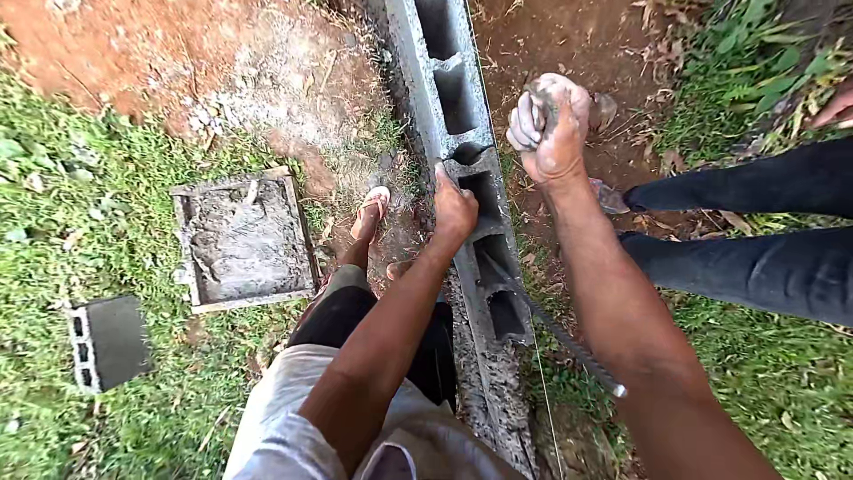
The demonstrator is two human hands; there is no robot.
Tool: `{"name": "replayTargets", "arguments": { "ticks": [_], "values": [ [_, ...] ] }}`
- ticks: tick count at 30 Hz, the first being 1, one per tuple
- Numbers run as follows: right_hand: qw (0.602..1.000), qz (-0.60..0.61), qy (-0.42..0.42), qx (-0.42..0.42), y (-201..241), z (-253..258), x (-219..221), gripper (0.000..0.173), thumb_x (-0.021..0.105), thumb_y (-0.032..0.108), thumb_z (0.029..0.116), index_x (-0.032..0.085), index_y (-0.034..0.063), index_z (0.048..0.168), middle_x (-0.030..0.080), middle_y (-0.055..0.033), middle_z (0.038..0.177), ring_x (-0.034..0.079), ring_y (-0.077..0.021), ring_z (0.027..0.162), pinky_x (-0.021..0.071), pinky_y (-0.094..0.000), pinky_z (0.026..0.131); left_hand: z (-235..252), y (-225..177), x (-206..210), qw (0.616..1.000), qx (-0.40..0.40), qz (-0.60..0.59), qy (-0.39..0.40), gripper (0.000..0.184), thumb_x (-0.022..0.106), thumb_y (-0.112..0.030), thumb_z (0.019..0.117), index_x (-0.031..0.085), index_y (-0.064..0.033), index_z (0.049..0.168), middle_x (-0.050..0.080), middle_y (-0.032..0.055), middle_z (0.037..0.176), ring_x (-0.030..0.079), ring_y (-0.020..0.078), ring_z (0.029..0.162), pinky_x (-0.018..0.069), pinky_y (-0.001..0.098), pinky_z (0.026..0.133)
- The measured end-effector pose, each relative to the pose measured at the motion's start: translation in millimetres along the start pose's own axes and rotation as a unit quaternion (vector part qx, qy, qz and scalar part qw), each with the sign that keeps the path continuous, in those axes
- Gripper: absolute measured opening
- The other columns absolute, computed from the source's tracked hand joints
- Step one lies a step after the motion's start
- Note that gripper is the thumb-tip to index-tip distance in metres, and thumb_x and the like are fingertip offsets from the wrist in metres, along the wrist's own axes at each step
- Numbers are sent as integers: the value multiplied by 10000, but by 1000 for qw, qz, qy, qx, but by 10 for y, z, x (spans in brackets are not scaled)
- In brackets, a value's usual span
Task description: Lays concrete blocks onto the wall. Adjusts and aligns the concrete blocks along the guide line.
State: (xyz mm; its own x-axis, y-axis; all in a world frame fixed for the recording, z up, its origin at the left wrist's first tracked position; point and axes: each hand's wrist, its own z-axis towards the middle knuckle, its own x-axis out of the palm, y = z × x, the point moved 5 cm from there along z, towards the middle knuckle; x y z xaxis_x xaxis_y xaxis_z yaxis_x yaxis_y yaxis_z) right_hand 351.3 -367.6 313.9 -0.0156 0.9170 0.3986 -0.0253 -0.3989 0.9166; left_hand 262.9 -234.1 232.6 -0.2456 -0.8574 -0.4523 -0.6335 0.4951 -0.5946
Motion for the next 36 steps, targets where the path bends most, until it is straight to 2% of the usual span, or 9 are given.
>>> {"name": "replayTargets", "arguments": {
  "ticks": [3, 6, 14, 19, 22, 28, 32, 34, 36],
  "values": [
    [996, -89, 24, 12, -345, 0, -8, 300, 453, 161, 1025, 549, 177, 741, 461, 103, 532, 426, -38, 436, 406, -247, 446, -6, -6, -10, 1000, 12, 7, 10, 821, 579, -77, 982, 76, 14, 1625, 482, 272, 1511, 550, 360, 1354, 445, 491, 1135],
    [992, -114, 10, 48, -656, -93, -98, 291, 443, 147, 1028, 581, 150, 772, 450, 99, 533, 411, -43, 433, 393, -252, 438, 1, 0, -10, 1000, 16, 11, 6, 835, 588, -72, 972, 77, 13, 1627, 520, 284, 1467, 587, 376, 1307, 471, 503, 1103],
    [994, 21, 69, -80, 106, 125, 295, 328, 516, 184, 1016, 521, 205, 689, 471, 101, 526, 442, -34, 430, 400, -230, 428, 21, 0, 1, 1000, 7, 6, 0, 860, 607, -67, 956, 76, -11, 1630, 567, 275, 1413, 628, 389, 1243, 508, 531, 1051],
    [996, -74, 36, -18, -624, -80, 46, 299, 463, 175, 1021, 537, 191, 732, 446, 107, 541, 413, -39, 443, 391, -253, 444, 19, 10, 21, 1000, 11, 6, 2, 875, 613, -72, 953, 67, -16, 1634, 525, 262, 1471, 615, 370, 1268, 506, 513, 1064],
    [997, 12, 54, -44, -220, 25, 154, 318, 538, 291, 1017, 546, 231, 705, 480, 121, 545, 454, -24, 465, 413, -234, 469, 51, 13, 9, 1000, 20, -6, -2, 872, 610, -55, 947, 72, -7, 1632, 498, 261, 1502, 590, 360, 1308, 487, 500, 1092],
    [987, 90, 73, -111, 369, 264, 218, 375, 493, 203, 1027, 472, 190, 653, 449, 72, 503, 436, -49, 422, 399, -233, 433, 34, 13, 15, 1000, 15, -3, 2, 866, 596, -57, 954, 63, -17, 1636, 513, 255, 1490, 608, 358, 1285, 495, 499, 1080],
    [996, 3, 44, -73, -192, 113, 91, 320, 517, 282, 1024, 522, 222, 710, 474, 105, 543, 443, -34, 452, 410, -240, 451, 37, 7, 10, 1000, 16, -4, 7, 874, 604, -54, 950, 61, -12, 1634, 525, 263, 1471, 606, 363, 1284, 493, 504, 1079],
    [998, -47, 27, -27, -587, -21, -55, 327, 470, 219, 1030, 525, 224, 707, 467, 117, 536, 434, -33, 445, 405, -249, 449, 20, 28, 22, 1000, 18, -9, 11, 887, 617, -56, 948, 58, -14, 1635, 539, 272, 1449, 624, 378, 1251, 509, 523, 1056],
    [998, -27, 34, -39, -489, 40, -11, 329, 456, 217, 1034, 541, 223, 716, 477, 120, 535, 446, -28, 445, 412, -241, 453, 63, 1, -14, 1000, 18, -9, 9, 888, 611, -59, 948, 52, -24, 1637, 542, 266, 1451, 628, 375, 1247, 512, 523, 1052]
  ]
}}
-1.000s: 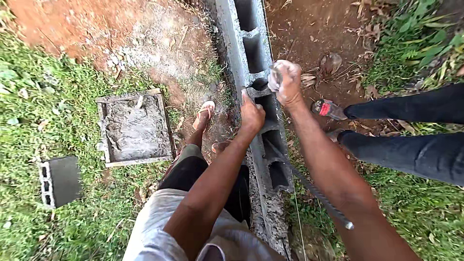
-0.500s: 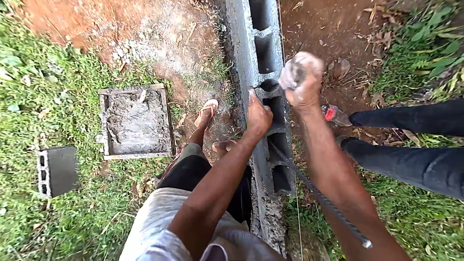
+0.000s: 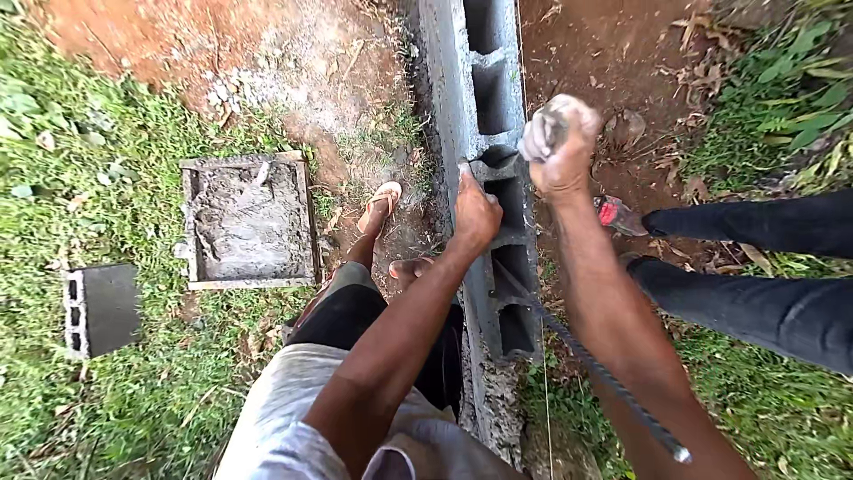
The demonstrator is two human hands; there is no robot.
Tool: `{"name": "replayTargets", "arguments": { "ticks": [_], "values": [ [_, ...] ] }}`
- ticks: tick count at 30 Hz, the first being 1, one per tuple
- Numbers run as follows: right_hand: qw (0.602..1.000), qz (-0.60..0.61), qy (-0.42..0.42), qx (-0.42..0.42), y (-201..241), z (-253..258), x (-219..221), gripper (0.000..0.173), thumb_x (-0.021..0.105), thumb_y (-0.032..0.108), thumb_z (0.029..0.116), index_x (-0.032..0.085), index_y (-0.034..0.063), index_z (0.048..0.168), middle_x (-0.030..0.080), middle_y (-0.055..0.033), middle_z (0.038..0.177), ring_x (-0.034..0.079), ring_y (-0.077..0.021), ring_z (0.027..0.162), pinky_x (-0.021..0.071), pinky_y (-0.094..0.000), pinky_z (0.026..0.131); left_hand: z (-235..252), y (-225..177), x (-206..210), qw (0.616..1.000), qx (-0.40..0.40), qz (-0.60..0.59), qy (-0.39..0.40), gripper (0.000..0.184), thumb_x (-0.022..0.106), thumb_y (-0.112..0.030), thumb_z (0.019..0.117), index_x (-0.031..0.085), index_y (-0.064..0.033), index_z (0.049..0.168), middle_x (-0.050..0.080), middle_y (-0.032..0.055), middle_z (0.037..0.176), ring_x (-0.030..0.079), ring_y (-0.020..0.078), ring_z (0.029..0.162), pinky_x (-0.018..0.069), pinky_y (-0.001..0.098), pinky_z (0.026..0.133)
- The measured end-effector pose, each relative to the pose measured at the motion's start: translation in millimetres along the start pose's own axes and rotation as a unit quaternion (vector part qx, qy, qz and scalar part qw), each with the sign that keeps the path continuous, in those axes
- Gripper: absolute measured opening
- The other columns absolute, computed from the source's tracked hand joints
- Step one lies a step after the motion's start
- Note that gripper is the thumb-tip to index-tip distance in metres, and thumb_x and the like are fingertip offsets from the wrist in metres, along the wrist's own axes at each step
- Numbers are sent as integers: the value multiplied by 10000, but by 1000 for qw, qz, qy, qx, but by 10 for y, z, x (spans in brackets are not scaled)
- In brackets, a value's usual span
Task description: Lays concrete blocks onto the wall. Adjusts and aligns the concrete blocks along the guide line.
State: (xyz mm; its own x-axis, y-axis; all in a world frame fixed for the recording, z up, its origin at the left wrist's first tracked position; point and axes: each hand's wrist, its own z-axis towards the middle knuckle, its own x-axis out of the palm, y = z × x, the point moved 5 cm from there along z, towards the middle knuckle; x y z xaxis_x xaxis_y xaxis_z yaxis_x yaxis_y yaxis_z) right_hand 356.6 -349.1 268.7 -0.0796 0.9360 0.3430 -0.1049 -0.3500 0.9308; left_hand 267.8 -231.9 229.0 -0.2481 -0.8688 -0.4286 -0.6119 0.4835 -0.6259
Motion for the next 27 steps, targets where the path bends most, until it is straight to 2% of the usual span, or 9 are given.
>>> {"name": "replayTargets", "arguments": {
  "ticks": [3, 8, 10, 12, 14, 18, 21, 24, 27],
  "values": [
    [997, 63, 9, -46, 430, 106, 70, 314, 529, 240, 1005, 524, 218, 692, 471, 103, 530, 442, -35, 444, 403, -236, 448, -24, 27, 22, 1000, -7, 3, 5, 898, 619, -62, 947, 47, -28, 1638, 566, 263, 1422, 646, 380, 1212, 523, 533, 1029],
    [988, 104, 21, -107, 814, 262, 203, 356, 524, 194, 1006, 464, 188, 655, 439, 73, 509, 431, -47, 426, 395, -234, 434, -22, 17, 24, 1000, -6, 3, -1, 908, 614, -58, 945, 32, -33, 1641, 568, 267, 1419, 656, 384, 1196, 531, 533, 1018],
    [992, 83, 22, -96, 671, 203, 220, 341, 532, 222, 1019, 493, 191, 682, 457, 81, 525, 441, -43, 436, 401, -236, 437, -21, 20, 32, 1000, -4, -1, 0, 912, 614, -54, 942, 29, -34, 1641, 544, 262, 1453, 640, 383, 1225, 521, 532, 1034],
    [999, 14, 10, -44, 216, 72, 137, 313, 499, 249, 1033, 534, 209, 724, 486, 104, 551, 455, -31, 458, 418, -237, 454, -13, 25, 24, 1000, -3, 1, 0, 908, 618, -58, 941, 38, -26, 1639, 537, 262, 1460, 635, 379, 1234, 519, 528, 1039],
    [999, -35, -12, 11, -149, -96, 13, 315, 444, 174, 1032, 538, 195, 733, 477, 104, 543, 442, -42, 446, 410, -256, 447, -40, 30, 36, 1000, -4, 8, 7, 899, 616, -63, 947, 40, -21, 1636, 543, 263, 1451, 641, 374, 1226, 522, 520, 1035],
    [999, 39, -2, -33, 315, 65, 84, 331, 475, 234, 1034, 528, 216, 708, 482, 105, 531, 451, -33, 445, 408, -234, 452, -1, 30, 24, 1000, -3, 7, 9, 901, 608, -65, 947, 32, -28, 1639, 557, 260, 1438, 653, 376, 1205, 528, 529, 1023],
    [995, 71, -2, -70, 584, 176, 75, 350, 473, 190, 1035, 491, 195, 685, 456, 84, 512, 438, -46, 427, 401, -235, 434, 6, 29, 28, 1000, -8, 11, 10, 909, 605, -63, 944, 24, -38, 1642, 582, 254, 1407, 667, 373, 1177, 537, 531, 1005],
    [996, 57, -10, -70, 547, 164, 69, 345, 454, 178, 1042, 500, 186, 700, 459, 82, 514, 439, -46, 424, 403, -234, 428, 2, 16, 23, 1000, -9, 17, 11, 907, 602, -64, 946, 20, -37, 1641, 577, 256, 1411, 659, 372, 1192, 531, 527, 1013],
    [998, 27, -36, -35, 269, 54, 16, 342, 422, 171, 1045, 506, 190, 714, 459, 88, 514, 428, -44, 417, 396, -238, 421, -9, 13, 9, 1000, -6, 26, 11, 896, 618, -76, 951, 43, -31, 1636, 594, 263, 1376, 657, 384, 1187, 530, 540, 1012]
  ]
}}
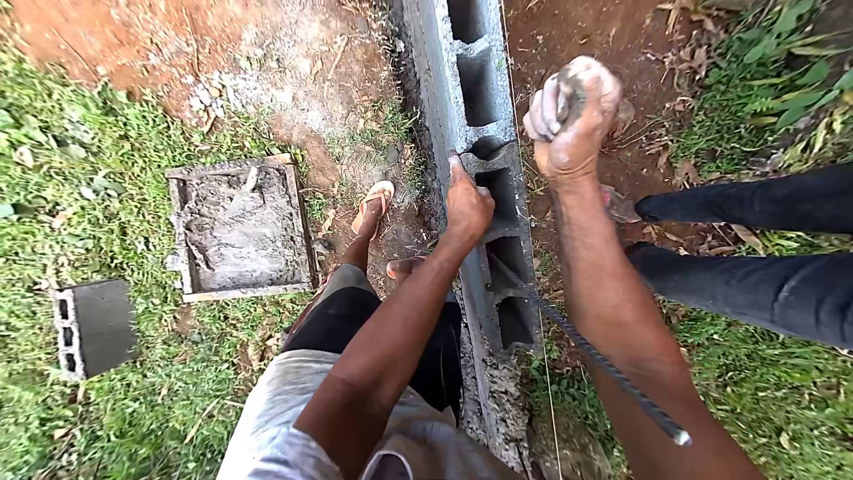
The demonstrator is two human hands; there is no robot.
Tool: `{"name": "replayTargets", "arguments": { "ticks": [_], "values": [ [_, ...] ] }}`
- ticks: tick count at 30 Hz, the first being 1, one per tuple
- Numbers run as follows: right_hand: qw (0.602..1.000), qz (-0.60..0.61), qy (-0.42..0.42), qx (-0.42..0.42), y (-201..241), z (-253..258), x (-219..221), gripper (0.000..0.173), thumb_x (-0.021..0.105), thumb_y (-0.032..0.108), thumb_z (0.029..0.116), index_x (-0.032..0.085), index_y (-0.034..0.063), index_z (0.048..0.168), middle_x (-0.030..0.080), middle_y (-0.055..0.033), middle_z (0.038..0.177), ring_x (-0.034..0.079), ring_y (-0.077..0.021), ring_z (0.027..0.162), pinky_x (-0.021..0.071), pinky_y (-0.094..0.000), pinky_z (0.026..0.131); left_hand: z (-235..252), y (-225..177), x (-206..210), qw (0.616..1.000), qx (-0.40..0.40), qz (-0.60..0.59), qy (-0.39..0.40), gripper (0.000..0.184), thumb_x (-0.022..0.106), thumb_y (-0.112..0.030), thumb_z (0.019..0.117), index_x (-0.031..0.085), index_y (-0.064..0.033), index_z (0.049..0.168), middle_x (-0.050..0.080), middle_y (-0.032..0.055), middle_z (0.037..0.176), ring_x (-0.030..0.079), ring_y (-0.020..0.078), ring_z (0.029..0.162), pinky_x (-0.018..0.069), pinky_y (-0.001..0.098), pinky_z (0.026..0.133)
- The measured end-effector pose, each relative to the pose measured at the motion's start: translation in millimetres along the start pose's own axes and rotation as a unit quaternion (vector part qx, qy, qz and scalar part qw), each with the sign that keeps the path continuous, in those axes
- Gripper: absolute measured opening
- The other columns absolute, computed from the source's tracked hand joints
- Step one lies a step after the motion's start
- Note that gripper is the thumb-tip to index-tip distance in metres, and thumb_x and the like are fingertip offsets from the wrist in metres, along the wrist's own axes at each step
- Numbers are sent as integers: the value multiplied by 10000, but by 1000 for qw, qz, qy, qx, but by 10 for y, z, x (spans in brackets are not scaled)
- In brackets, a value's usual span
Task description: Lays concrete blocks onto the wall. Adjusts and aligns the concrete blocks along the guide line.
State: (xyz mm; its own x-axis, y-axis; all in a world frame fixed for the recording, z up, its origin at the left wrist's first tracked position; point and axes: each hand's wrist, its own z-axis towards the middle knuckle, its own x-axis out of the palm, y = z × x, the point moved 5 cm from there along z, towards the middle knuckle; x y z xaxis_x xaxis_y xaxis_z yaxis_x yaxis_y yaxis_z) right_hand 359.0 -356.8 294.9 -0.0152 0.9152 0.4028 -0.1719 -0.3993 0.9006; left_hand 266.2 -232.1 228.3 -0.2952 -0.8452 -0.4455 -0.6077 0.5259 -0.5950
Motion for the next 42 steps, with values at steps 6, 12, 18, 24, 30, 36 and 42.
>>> {"name": "replayTargets", "arguments": {
  "ticks": [6, 12, 18, 24, 30, 36, 42],
  "values": [
    [998, -10, -31, 63, -173, -164, -112, 351, 397, 169, 1044, 509, 193, 713, 443, 102, 513, 413, -38, 425, 384, -238, 434, 6, 2, 7, 1000, 0, 12, -1, 864, 607, -84, 956, 70, -10, 1628, 603, 264, 1361, 653, 377, 1197, 523, 534, 1021],
    [983, 65, -160, -61, 1119, -745, -624, 438, 314, 200, 1071, 440, 183, 652, 418, 54, 483, 417, -79, 416, 390, -250, 442, 12, 16, -28, 999, 19, 39, 6, 835, 643, -156, 950, 160, -9, 1616, 602, 278, 1357, 624, 398, 1238, 506, 565, 1040],
    [908, -51, -404, -93, 1844, -2860, -1061, 382, 426, 210, 1041, 504, 201, 667, 462, 76, 503, 448, -65, 434, 429, -257, 467, 163, 14, -118, 994, 40, -54, 86, 520, 666, -178, 953, 494, -46, 1426, 646, 188, 1253, 684, 298, 1070, 616, 519, 835],
    [808, -48, -581, -84, 1580, -4448, -483, 386, 555, 349, 1021, 532, 251, 648, 454, 120, 516, 425, -30, 445, 389, -232, 459, 182, -165, -218, 991, -44, 8, 125, 482, 636, -188, 969, 489, -43, 1405, 640, 169, 1196, 676, 263, 978, 605, 464, 783],
    [603, -164, -752, 208, 792, -5031, 208, 362, 434, 339, 1111, 579, 114, 867, 543, 24, 669, 499, -69, 535, 472, -276, 528, 256, -188, -261, 979, -20, 75, 189, 370, 573, -175, 1037, 495, -30, 1368, 637, 144, 1163, 684, 231, 945, 619, 416, 785],
    [589, -266, -675, 357, 412, -4633, 538, 408, 431, 344, 1106, 671, 41, 1237, 692, -171, 1114, 692, -299, 943, 576, -544, 830, 357, -155, -272, 977, -33, 68, 199, 283, 545, -144, 1048, 507, -20, 1299, 658, 148, 1086, 709, 235, 901, 636, 411, 754],
    [598, -311, -650, 351, 188, -4344, 425, 421, 529, 394, 1061, 670, 73, 1294, 698, -140, 1197, 681, -283, 1096, 565, -518, 942, 350, -157, -272, 980, -33, 78, 182, 283, 492, -137, 1067, 491, -16, 1324, 659, 164, 1127, 710, 268, 952, 631, 444, 788]
  ]
}}
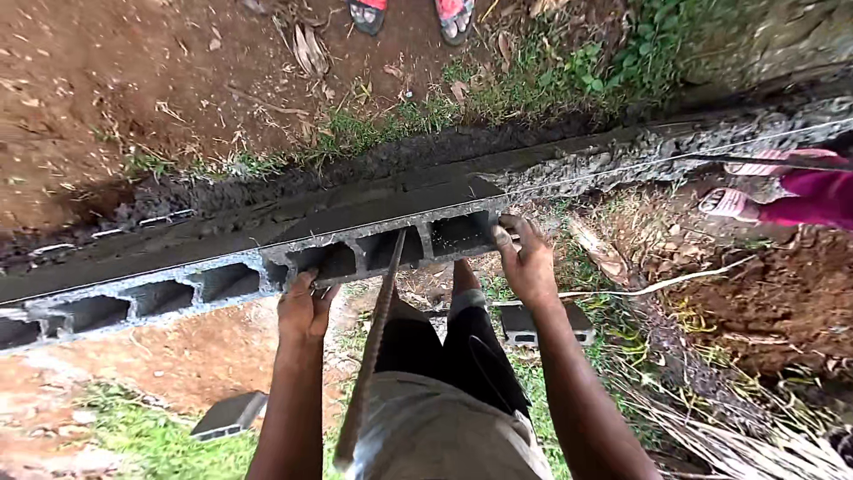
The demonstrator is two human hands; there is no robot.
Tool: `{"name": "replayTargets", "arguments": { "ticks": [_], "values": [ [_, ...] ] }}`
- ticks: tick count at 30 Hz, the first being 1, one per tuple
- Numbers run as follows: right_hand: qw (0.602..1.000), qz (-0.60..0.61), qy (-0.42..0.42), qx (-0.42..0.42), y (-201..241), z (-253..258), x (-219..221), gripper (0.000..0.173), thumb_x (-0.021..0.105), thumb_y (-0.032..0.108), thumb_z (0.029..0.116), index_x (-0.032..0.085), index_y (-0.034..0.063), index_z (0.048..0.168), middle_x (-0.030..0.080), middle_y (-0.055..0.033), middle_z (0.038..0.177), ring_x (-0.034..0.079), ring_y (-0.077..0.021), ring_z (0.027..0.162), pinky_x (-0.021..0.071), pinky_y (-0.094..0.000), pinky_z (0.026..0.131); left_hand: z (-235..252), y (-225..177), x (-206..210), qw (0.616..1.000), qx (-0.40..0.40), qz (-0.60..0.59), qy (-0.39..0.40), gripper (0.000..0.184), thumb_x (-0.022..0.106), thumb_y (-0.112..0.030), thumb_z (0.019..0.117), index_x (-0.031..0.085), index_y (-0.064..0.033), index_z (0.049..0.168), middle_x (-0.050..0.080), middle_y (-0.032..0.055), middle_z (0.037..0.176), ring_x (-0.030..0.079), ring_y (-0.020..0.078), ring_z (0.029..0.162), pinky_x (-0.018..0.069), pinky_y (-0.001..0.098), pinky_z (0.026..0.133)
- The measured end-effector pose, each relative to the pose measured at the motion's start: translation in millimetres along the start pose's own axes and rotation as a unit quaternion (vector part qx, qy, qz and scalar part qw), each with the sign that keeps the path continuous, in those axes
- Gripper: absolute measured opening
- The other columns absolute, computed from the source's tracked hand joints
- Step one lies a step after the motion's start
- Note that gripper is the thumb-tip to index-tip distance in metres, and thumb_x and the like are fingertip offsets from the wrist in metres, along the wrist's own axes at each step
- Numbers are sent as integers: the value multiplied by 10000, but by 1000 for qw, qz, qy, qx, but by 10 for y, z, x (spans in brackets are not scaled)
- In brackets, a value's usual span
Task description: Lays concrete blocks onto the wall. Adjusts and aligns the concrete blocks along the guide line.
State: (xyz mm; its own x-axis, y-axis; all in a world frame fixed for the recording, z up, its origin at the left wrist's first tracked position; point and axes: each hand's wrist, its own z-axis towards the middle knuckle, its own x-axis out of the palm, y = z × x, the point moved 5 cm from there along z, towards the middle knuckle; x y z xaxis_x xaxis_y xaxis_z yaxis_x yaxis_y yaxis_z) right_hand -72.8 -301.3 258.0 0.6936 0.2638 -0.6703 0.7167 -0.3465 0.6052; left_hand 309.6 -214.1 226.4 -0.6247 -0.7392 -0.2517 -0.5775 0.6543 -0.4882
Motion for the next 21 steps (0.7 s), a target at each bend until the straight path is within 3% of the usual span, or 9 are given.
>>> {"name": "replayTargets", "arguments": {
  "ticks": [2, 6, 12, 21],
  "values": [
    [1000, -17, -11, -15, -3, 30, 29, 362, 580, 343, 1044, 698, 59, 1233, 718, -144, 1112, 695, -297, 1036, 571, -523, 903, -10, -4, 14, 1000, -2, 4, -11, 260, 483, -139, 1069, 490, -29, 1305, 661, 152, 1095, 709, 253, 923, 628, 430, 770],
    [1000, -3, -3, -14, -35, 85, 25, 306, 583, 312, 1036, 709, 76, 1186, 724, -103, 1083, 700, -234, 1012, 585, -467, 891, -29, -10, 15, 1000, -6, -1, -26, 268, 490, -126, 1066, 490, -27, 1316, 664, 160, 1105, 710, 261, 940, 628, 437, 788],
    [1000, -7, -5, -20, -53, 132, 28, 262, 607, 291, 1013, 707, 62, 1090, 697, -111, 1001, 692, -236, 919, 587, -455, 805, 2, 30, -5, 999, -3, -13, -37, 274, 482, -132, 1065, 495, -30, 1319, 665, 161, 1140, 706, 275, 973, 620, 461, 813],
    [1000, -2, 4, -10, -37, 162, -18, 215, 649, 251, 998, 723, 60, 1063, 702, -109, 1023, 676, -252, 958, 564, -462, 857, -17, 24, 34, 1000, 2, 6, -16, 259, 411, -142, 1088, 494, -57, 1318, 662, 125, 1160, 690, 249, 1038, 601, 457, 886]
  ]
}}
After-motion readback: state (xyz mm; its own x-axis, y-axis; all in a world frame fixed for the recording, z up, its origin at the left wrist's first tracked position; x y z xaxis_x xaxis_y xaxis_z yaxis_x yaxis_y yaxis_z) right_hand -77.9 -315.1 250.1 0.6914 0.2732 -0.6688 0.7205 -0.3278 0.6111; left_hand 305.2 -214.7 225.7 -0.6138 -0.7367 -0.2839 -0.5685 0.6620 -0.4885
